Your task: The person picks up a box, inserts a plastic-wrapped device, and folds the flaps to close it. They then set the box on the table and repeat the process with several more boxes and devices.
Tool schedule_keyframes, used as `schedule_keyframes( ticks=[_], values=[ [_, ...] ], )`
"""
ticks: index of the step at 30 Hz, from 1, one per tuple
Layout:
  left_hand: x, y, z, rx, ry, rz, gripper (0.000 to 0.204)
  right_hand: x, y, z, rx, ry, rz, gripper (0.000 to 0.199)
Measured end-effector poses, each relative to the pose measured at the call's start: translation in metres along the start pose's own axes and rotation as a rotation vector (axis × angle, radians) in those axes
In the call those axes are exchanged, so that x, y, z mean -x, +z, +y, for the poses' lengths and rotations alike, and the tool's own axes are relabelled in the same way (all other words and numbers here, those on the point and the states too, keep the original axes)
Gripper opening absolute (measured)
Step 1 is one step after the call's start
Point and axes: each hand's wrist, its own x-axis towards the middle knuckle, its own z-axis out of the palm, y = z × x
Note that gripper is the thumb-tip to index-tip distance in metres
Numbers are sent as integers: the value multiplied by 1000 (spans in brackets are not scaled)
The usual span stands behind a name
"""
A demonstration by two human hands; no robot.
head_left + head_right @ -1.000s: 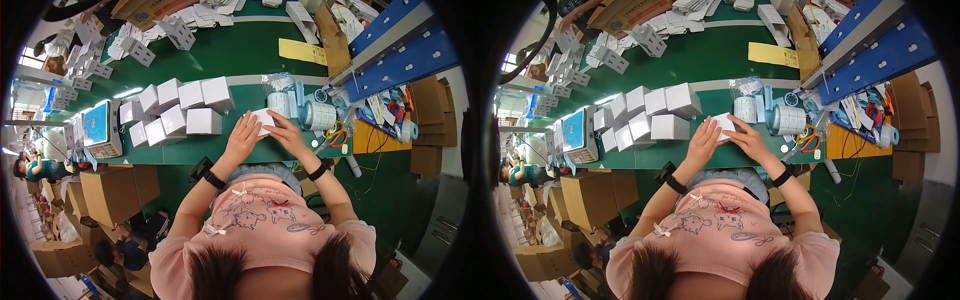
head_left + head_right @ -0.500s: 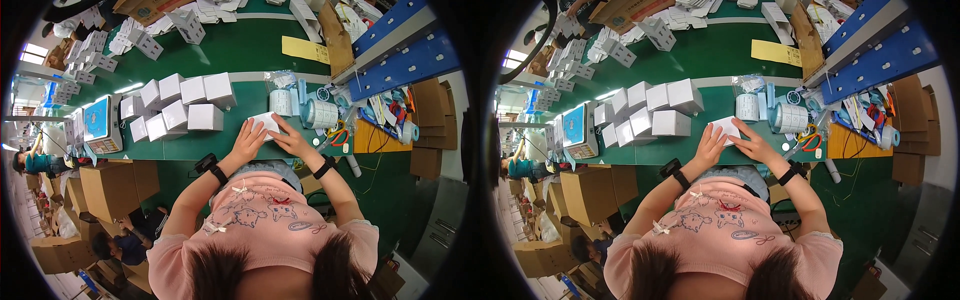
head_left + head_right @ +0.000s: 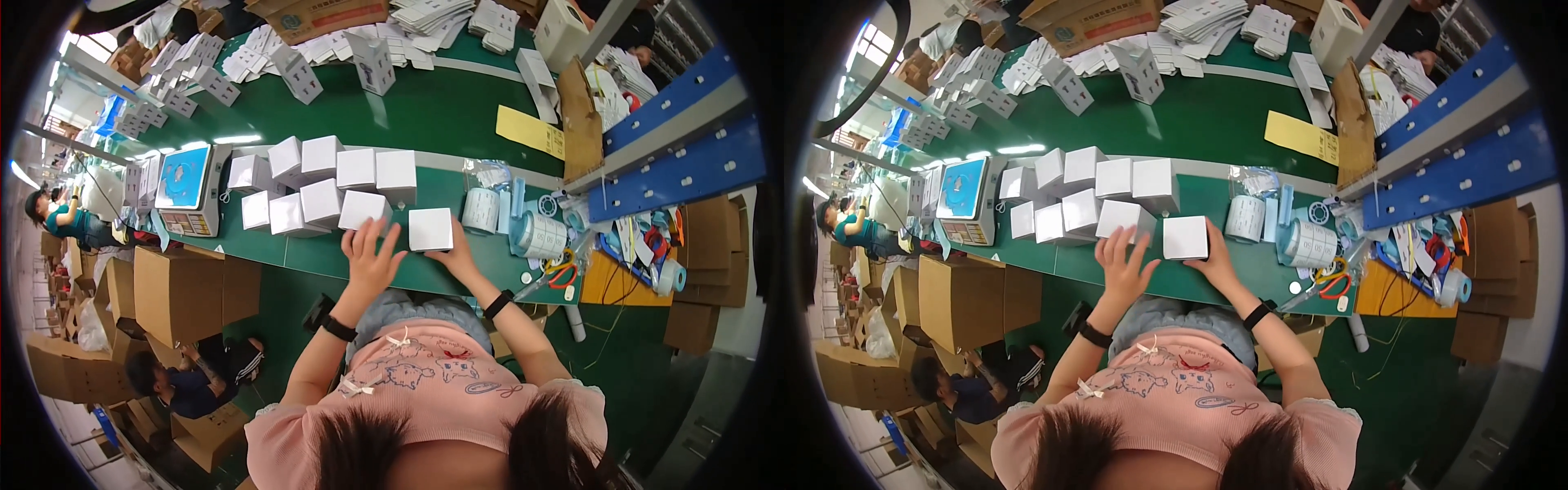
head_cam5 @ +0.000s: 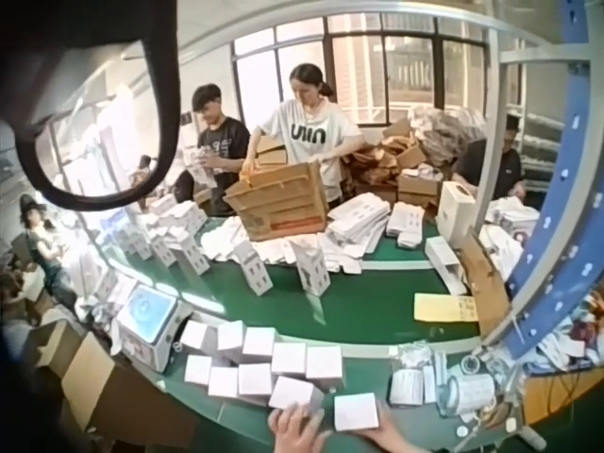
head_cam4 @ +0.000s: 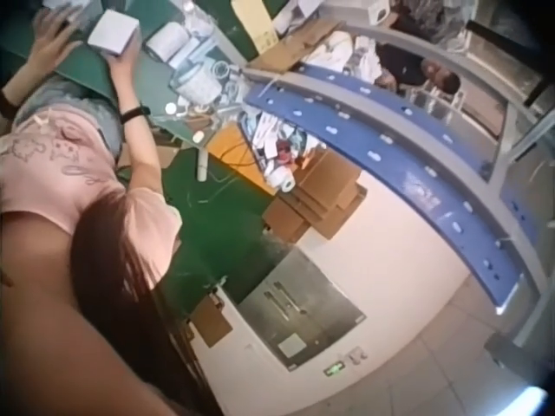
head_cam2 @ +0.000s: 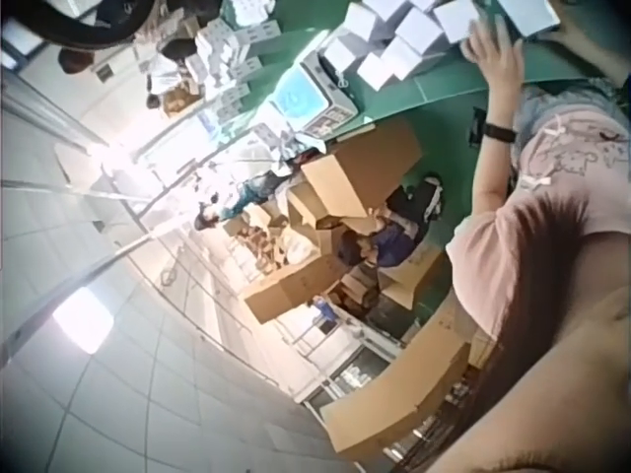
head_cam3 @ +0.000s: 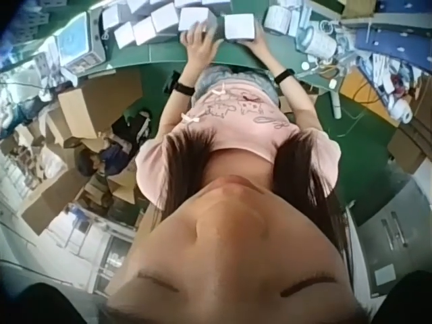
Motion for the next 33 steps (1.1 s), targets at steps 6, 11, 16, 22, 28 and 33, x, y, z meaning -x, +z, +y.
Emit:
schedule_keyframes(
  ticks=[6,11,16,22,28,33],
  values=[
    [-12,-33,-46,-171,-260,-310,60,-19,61,-20,52,24,104,97],
    [2,-45,-80,-109,-295,-346,57,-25,79,-17,32,33,50,93],
    [23,-61,-126,-222,-237,-349,56,-33,130,-28,59,14,49,92],
    [23,-84,-160,-121,-250,-378,50,-43,144,-62,-40,114,-39,94],
    [1,-103,-143,-153,-322,-400,49,-146,-55,-104,87,250,-185,27],
    [-65,-126,-129,40,-376,-187,46,-330,-78,-58,478,-115,302,102]
  ],
)
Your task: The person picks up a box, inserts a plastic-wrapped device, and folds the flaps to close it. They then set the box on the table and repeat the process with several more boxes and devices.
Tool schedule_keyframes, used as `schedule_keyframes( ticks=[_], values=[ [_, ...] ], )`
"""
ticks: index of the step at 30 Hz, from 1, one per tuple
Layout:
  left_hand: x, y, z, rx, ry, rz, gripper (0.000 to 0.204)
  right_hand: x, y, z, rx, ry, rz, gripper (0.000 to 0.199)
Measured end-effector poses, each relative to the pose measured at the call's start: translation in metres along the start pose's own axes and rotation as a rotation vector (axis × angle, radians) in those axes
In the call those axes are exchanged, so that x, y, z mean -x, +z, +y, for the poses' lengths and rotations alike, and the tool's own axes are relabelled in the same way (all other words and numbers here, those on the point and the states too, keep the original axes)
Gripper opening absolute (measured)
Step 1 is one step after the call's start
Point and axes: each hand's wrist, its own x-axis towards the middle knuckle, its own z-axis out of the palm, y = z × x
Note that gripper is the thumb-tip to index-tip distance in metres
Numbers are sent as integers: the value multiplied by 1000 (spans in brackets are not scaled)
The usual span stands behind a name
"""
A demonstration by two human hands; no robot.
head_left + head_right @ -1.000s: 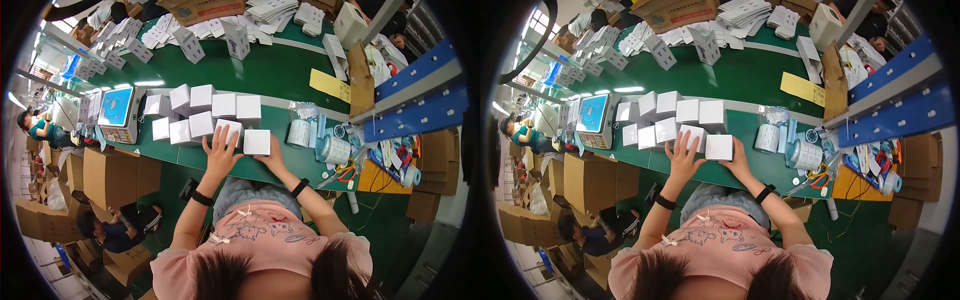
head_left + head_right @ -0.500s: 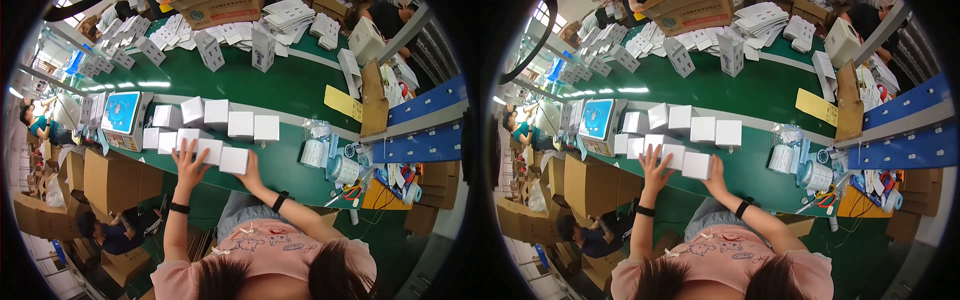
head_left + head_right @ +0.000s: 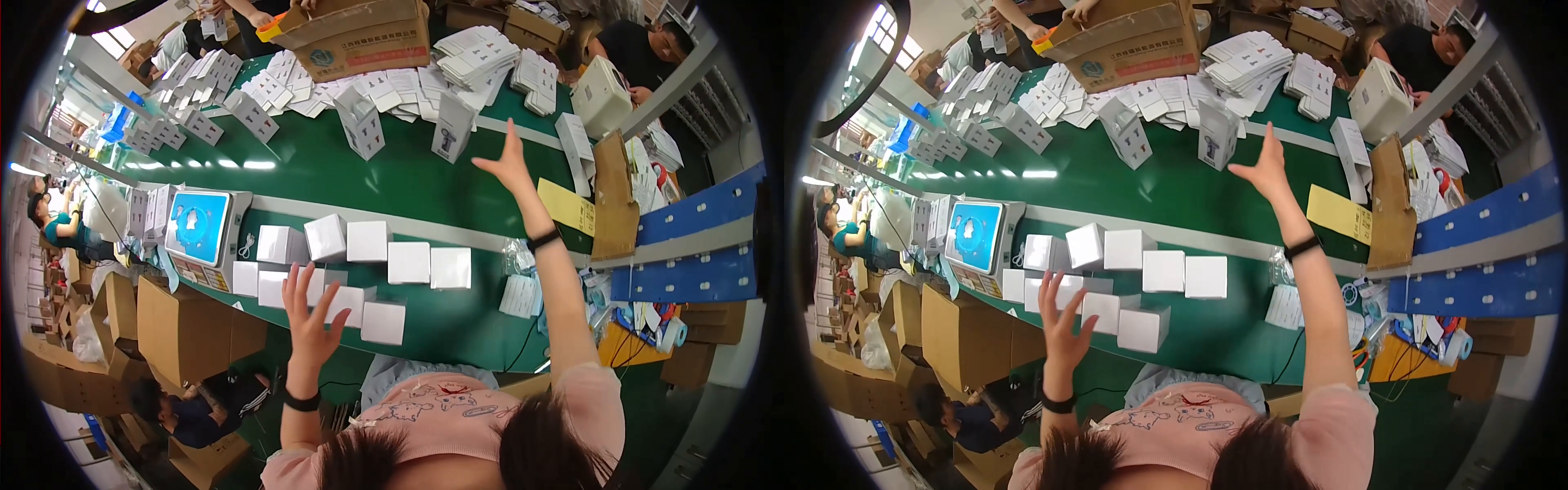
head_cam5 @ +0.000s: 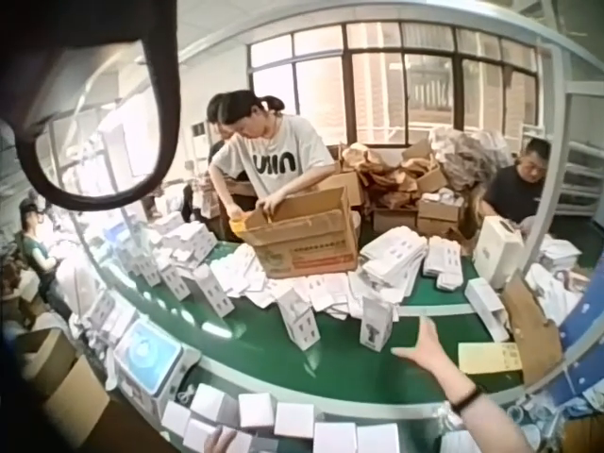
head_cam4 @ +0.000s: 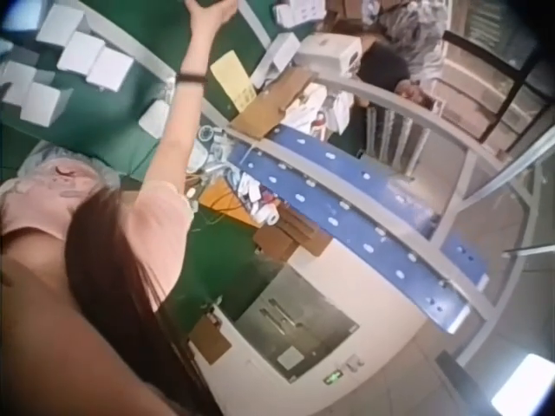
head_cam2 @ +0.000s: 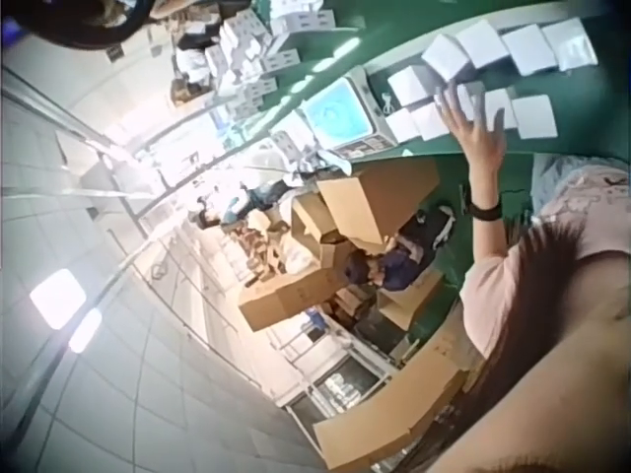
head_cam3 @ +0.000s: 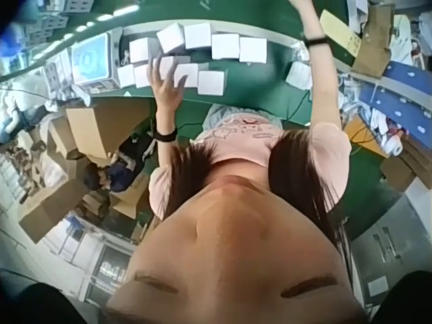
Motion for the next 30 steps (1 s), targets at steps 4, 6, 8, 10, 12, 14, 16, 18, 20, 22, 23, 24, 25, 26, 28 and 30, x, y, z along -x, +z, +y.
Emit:
schedule_keyframes(
  ticks=[4,6,8,10,12,14,16,18,20,22,23,24,25,26,28,30],
  values=[
    [-61,-68,34,650,-207,49,47,-48,87,63,58,15,118,109],
    [-96,-83,41,917,-178,211,57,-50,113,90,-228,32,77,106],
    [-167,-65,45,720,-279,358,70,-42,115,104,-349,65,54,104],
    [-228,-9,-2,119,-29,338,84,-42,105,79,-344,198,10,98],
    [-268,73,-50,176,-361,147,112,-41,82,41,-344,258,-13,95],
    [-280,153,-83,161,-477,54,125,-22,31,13,-492,386,42,86],
    [-283,201,-95,120,-426,24,130,10,-30,-26,-838,308,76,77],
    [-288,224,-124,589,-174,192,125,52,-92,-55,-788,359,32,69],
    [-295,233,-140,560,-257,169,120,105,-139,-71,-584,514,28,63],
    [-305,232,-132,338,-314,164,108,172,-166,-60,-634,483,156,61],
    [-309,225,-126,159,-278,150,101,198,-172,-56,-629,506,177,61],
    [-309,220,-122,148,-277,112,101,222,-174,-48,-643,576,242,61],
    [-311,206,-116,219,-246,80,96,246,-176,-44,-653,621,311,61],
    [-309,191,-102,296,-218,48,92,269,-180,-42,-653,666,381,62],
    [-289,147,-14,470,-177,-59,90,316,-186,-20,-527,725,379,62],
    [-249,89,49,673,-157,-148,88,350,-177,1,-340,760,308,64]
  ],
)
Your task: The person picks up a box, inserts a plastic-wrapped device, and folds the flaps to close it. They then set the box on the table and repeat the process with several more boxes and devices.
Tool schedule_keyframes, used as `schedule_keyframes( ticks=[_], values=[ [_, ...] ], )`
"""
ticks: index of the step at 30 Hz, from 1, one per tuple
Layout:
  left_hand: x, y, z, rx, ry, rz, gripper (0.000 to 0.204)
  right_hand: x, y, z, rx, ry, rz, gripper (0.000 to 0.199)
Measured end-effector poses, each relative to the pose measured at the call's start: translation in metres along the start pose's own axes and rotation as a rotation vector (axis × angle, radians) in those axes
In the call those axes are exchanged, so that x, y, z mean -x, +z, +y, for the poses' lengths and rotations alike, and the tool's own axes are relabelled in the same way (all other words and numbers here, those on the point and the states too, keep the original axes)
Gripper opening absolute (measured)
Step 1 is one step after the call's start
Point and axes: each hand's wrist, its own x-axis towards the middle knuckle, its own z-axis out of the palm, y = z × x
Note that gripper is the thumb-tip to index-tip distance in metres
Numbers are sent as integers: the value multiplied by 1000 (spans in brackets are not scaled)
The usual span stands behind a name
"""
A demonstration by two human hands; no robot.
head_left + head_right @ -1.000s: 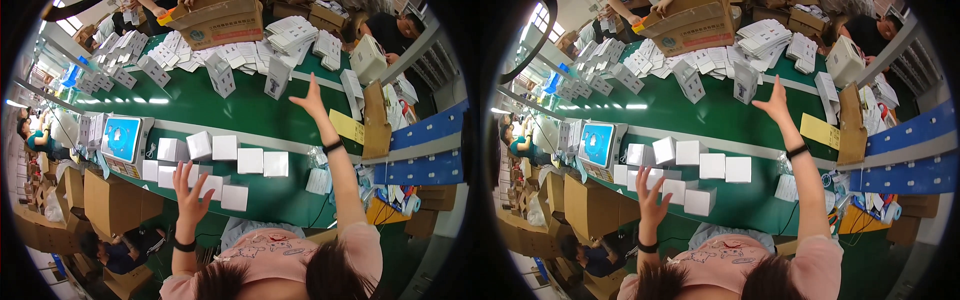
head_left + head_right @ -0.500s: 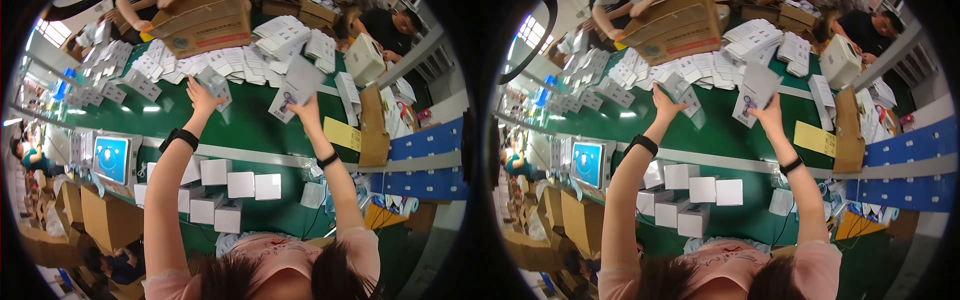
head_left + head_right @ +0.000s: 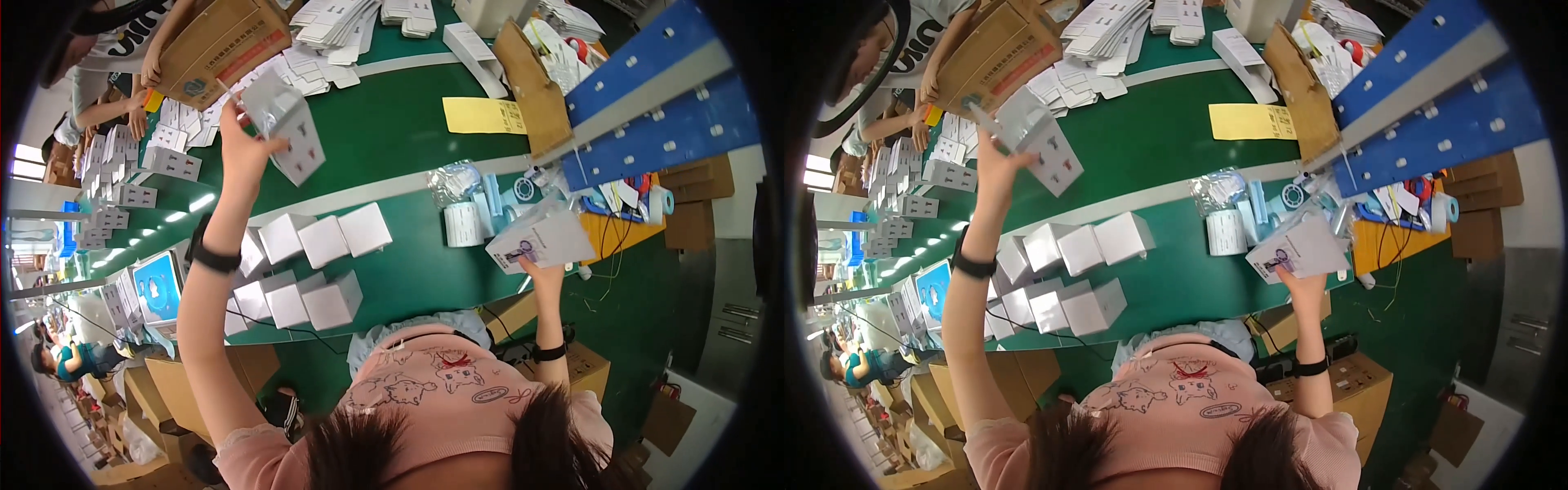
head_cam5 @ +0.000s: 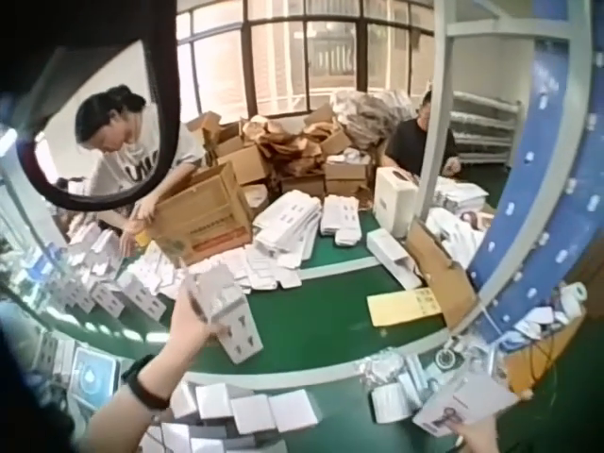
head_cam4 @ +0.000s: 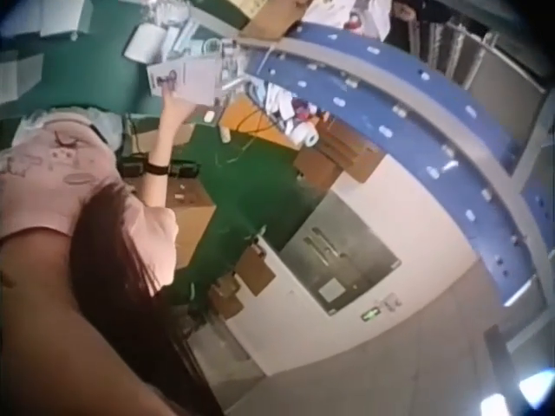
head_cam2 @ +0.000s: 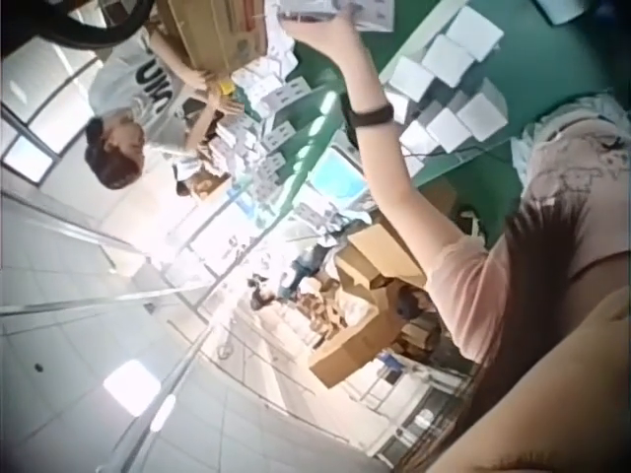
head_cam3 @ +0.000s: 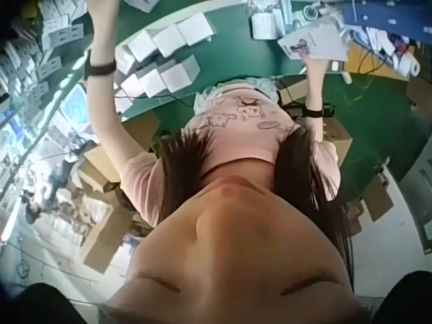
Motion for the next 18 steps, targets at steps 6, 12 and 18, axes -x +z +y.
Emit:
schedule_keyframes(
  ticks=[6,12,18],
  values=[
    [146,9,84,-26,112,-383,91,7,22,81,-29,-76,96,66],
    [223,75,43,322,-131,-582,94,-2,55,137,357,-281,-9,64],
    [234,126,-46,513,-139,-662,82,57,12,47,659,-33,-406,51]
  ],
)
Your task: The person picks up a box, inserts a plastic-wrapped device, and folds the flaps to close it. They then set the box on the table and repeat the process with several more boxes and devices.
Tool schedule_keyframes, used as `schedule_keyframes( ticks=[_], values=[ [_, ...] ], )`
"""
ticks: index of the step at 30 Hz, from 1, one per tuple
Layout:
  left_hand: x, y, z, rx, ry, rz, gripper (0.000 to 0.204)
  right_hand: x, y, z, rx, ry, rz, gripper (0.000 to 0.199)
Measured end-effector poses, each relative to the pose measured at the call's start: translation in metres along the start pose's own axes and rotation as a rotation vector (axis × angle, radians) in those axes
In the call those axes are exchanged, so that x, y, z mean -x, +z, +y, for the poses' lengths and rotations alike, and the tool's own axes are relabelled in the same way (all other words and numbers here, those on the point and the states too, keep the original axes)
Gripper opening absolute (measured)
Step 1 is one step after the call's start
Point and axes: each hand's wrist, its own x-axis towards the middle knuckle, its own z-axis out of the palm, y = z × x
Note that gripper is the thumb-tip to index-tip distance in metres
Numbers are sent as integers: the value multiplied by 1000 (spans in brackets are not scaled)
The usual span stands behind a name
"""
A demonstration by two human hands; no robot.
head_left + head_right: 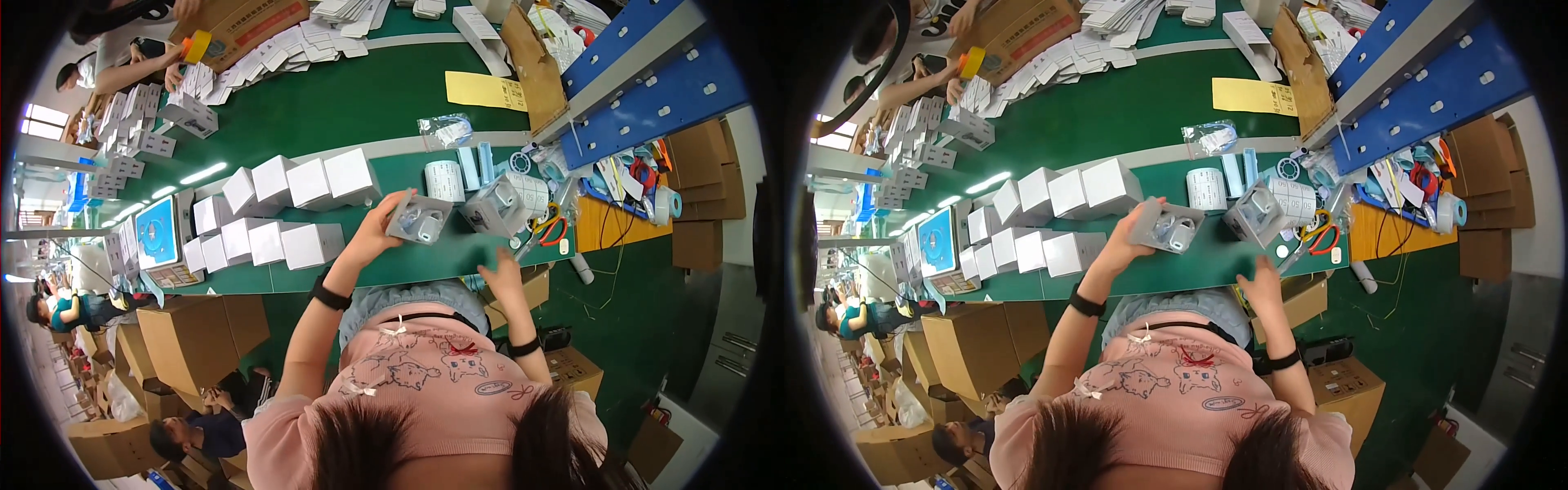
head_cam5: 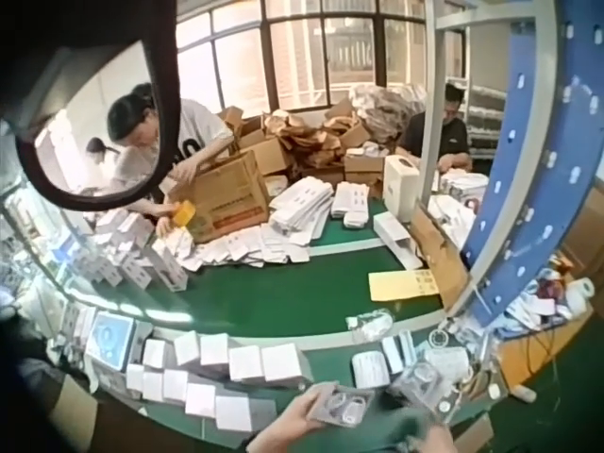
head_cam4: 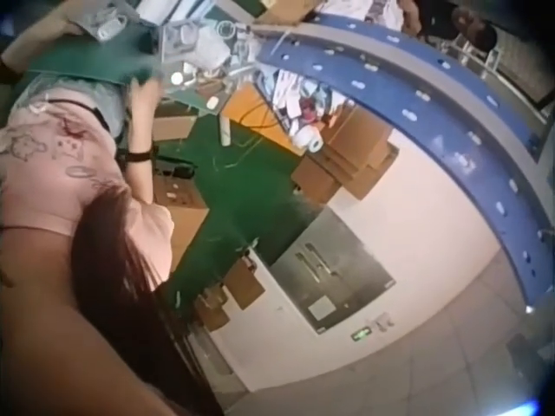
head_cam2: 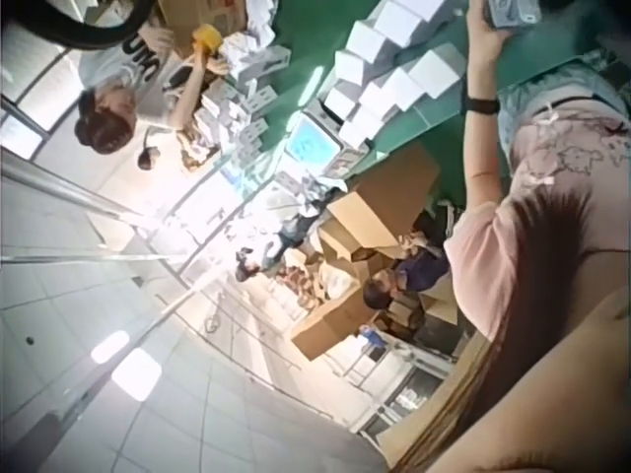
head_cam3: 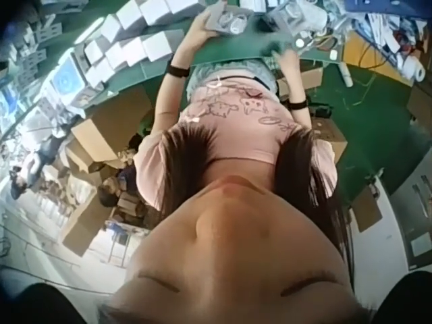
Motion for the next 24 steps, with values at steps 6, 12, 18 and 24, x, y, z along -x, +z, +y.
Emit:
schedule_keyframes(
  ticks=[6,12,18,24],
  values=[
    [3,-22,-39,87,-126,-49,67,-23,28,-49,-818,-272,-46,36],
    [15,40,-35,734,94,535,54,-56,50,-67,-852,-512,81,34],
    [16,33,-41,248,-1,447,52,-36,47,-93,-1006,-338,-58,34],
    [9,43,-40,-2,328,568,46,-39,54,-102,-848,-368,-3,37]
  ],
)
